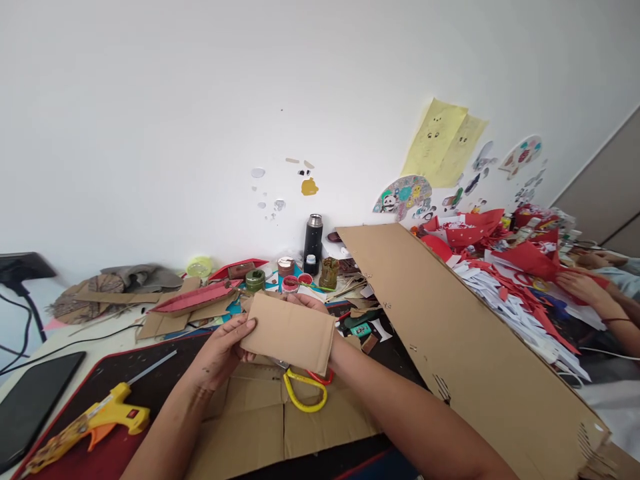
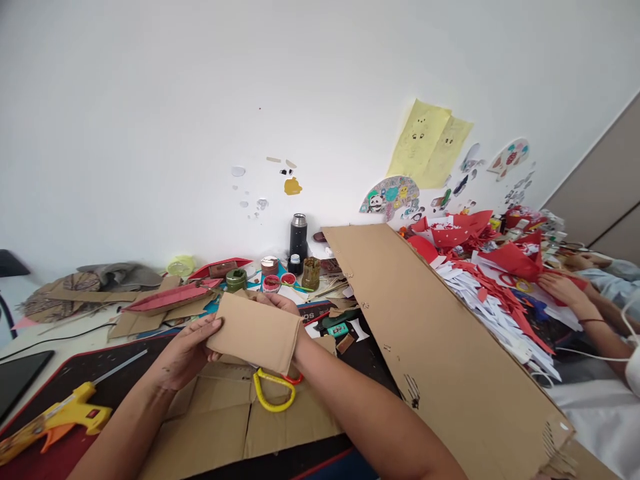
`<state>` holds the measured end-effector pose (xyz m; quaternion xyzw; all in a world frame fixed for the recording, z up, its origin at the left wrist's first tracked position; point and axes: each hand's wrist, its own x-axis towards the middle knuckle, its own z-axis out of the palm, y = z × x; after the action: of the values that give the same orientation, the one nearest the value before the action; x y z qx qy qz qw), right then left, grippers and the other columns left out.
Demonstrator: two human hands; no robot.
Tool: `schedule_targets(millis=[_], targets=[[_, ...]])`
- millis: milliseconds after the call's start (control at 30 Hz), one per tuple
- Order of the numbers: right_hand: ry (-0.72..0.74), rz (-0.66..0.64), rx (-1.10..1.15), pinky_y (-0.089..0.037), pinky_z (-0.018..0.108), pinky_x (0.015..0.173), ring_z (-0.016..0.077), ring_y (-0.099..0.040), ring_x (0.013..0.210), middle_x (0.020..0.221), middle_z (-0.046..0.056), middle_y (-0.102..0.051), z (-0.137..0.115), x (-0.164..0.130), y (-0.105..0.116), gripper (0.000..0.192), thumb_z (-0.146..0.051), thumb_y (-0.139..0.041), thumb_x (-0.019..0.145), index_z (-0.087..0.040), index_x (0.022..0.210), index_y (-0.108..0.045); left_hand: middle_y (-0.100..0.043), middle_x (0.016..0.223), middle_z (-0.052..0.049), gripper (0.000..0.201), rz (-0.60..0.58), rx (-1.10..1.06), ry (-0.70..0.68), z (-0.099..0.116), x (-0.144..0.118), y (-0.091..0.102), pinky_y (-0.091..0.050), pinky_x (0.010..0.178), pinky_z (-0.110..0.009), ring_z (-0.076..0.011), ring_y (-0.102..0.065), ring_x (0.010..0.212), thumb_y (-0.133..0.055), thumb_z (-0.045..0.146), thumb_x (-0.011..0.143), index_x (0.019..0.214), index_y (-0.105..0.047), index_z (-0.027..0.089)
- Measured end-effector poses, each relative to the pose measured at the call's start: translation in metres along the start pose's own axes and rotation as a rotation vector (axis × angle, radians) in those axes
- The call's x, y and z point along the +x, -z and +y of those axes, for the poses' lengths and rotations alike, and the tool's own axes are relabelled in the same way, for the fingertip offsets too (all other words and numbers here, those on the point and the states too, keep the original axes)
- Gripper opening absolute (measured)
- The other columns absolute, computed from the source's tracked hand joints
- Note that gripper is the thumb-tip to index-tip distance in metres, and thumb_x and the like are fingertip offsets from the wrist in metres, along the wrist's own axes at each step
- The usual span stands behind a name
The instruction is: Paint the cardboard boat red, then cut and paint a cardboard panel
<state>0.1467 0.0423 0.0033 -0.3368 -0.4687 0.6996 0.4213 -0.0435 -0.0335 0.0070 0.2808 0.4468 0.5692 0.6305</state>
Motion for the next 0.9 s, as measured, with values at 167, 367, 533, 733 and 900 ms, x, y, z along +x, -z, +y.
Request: schedule_targets(millis=[167,367,533,733,900], targets=[[0.077,0.043,0.037,-0.042,0.023,0.049,0.0135,-0.062,0.056,0.077,0.001,-0.074,-0.034,0.001,0.011,0.055,-0.065,-0.094,0.069,-0.019,0.095,-0.076,-0.063,0.065,0.003,0.057,0.028,-0.013,-0.002,0.002,0.001,0.006,-0.043,0.035,-0.018,-0.0081,-0.052,0.049,-0.111,0.046,0.044,0.077,-0.078,0.013],[0.259,0.063,-0.084,-0.035,0.021,0.04,0.0118,-0.065,0.051,0.075,0.0,-0.072,-0.088,0.021,0.022,0.046,-0.057,-0.091,0.076,-0.019,0.094,-0.073,-0.063,0.062,0.002,0.057,0.089,-0.024,0.044,0.002,-0.001,0.004,-0.042,0.034,-0.019,-0.0088,-0.051,0.046,-0.112,0.046,0.038,0.071,-0.077,0.015],[0.387,0.162,-0.279,-0.035,0.022,0.038,0.012,-0.062,0.045,0.065,-0.003,-0.064,-0.108,0.061,0.044,0.045,-0.064,-0.077,0.088,-0.019,0.09,-0.071,-0.066,0.062,0.0,0.054,0.122,-0.026,0.087,0.001,-0.003,0.008,-0.042,0.035,-0.02,-0.0105,-0.052,0.046,-0.111,0.047,0.042,0.075,-0.08,0.016],[0.516,0.24,-0.517,-0.042,0.023,0.047,0.0125,-0.064,0.047,0.068,-0.003,-0.067,-0.12,0.109,0.06,0.036,-0.056,-0.059,0.105,-0.023,0.094,-0.066,-0.065,0.062,-0.001,0.052,0.178,-0.019,0.125,-0.006,-0.006,0.012,-0.041,0.035,-0.023,-0.0132,-0.052,0.046,-0.108,0.048,0.044,0.075,-0.079,0.019],[0.523,0.221,-0.757,-0.047,0.026,0.058,0.0129,-0.067,0.049,0.072,-0.004,-0.07,-0.119,0.136,0.055,0.027,-0.038,-0.05,0.112,-0.024,0.093,-0.063,-0.063,0.063,-0.001,0.054,0.224,0.006,0.108,-0.011,-0.014,0.004,-0.041,0.038,-0.022,-0.0105,-0.047,0.047,-0.107,0.059,0.047,0.071,-0.079,0.02]])
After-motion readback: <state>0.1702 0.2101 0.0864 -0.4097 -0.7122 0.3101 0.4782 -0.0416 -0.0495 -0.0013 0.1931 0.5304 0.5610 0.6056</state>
